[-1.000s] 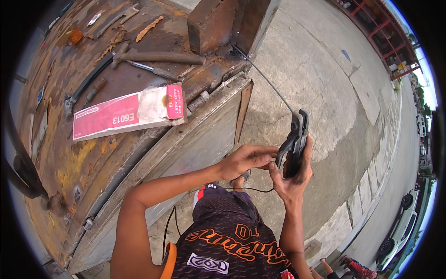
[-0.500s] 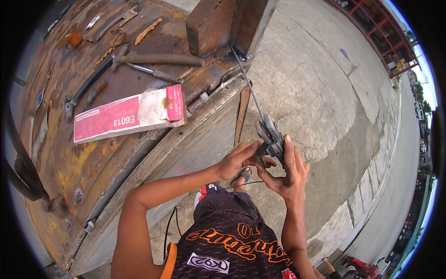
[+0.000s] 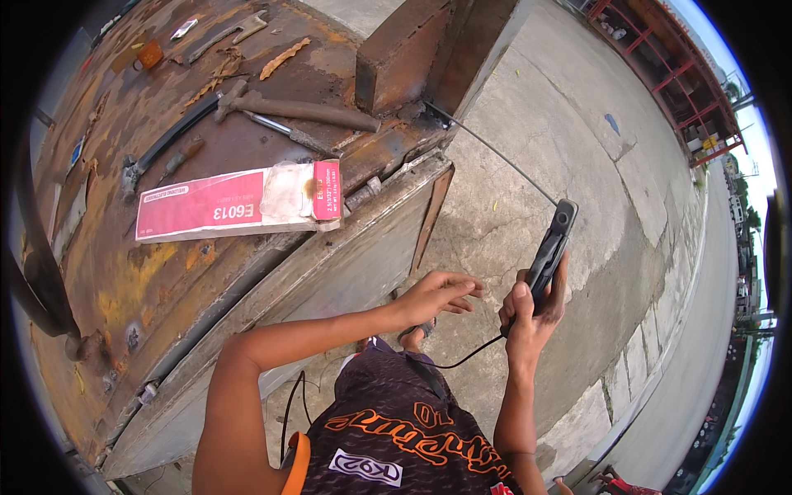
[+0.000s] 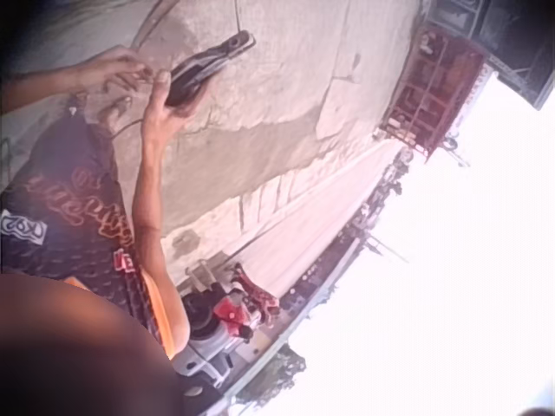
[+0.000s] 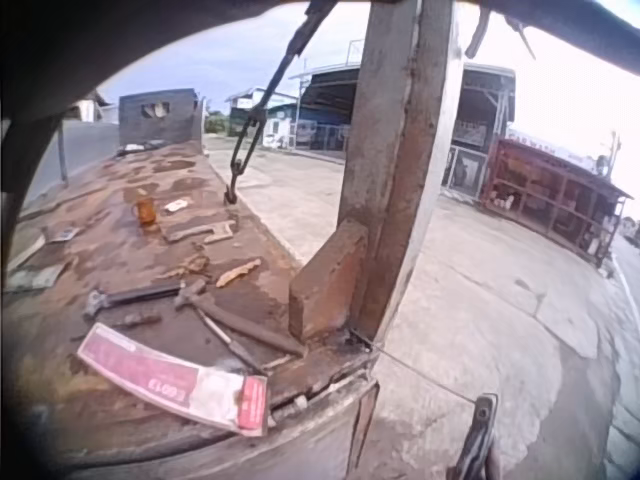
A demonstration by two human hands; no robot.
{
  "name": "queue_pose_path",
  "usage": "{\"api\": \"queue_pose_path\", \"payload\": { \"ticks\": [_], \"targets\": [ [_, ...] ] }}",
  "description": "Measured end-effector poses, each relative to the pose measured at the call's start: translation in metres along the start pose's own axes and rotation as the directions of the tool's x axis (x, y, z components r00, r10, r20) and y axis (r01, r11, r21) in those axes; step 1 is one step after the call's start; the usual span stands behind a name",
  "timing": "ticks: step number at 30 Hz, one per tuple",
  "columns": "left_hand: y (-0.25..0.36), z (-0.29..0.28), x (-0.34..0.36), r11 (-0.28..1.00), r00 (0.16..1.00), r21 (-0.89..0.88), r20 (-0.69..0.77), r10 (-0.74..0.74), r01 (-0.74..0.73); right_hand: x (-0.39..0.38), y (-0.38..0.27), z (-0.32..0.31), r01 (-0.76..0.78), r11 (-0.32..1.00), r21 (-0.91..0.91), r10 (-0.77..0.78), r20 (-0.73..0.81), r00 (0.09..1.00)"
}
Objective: The person welds a metal frame using a handheld welding torch, creating bright sparks. They pause to inspect the weld and use a chisel to chip away slag from the joint. The person continues welding along the seam of the metal structure.
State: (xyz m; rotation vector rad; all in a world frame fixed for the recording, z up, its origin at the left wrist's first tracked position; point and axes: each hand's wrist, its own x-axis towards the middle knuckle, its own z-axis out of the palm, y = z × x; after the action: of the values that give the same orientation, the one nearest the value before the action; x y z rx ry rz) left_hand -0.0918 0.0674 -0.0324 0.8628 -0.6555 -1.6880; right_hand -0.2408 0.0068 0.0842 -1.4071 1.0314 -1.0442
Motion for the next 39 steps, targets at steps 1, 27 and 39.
{"api": "queue_pose_path", "payload": {
  "ticks": [1,27,39],
  "targets": [
    [0.000,0.000,0.001,1.000,1.000,0.013,0.011,0.009,-0.010,-0.001,0.001,0.000,0.379,0.885,-0.271,-0.333,0.202,0.921],
    [0.043,0.028,-0.019,0.988,0.989,-0.079,0.048,0.137,-0.133,0.004,0.051,0.015,0.495,0.825,-0.273,-0.470,0.155,0.869],
    [0.033,0.026,-0.019,0.996,0.981,-0.057,0.178,0.080,-0.071,-0.011,0.027,0.001,0.453,0.840,-0.299,-0.393,0.242,0.887]
  ]
}}
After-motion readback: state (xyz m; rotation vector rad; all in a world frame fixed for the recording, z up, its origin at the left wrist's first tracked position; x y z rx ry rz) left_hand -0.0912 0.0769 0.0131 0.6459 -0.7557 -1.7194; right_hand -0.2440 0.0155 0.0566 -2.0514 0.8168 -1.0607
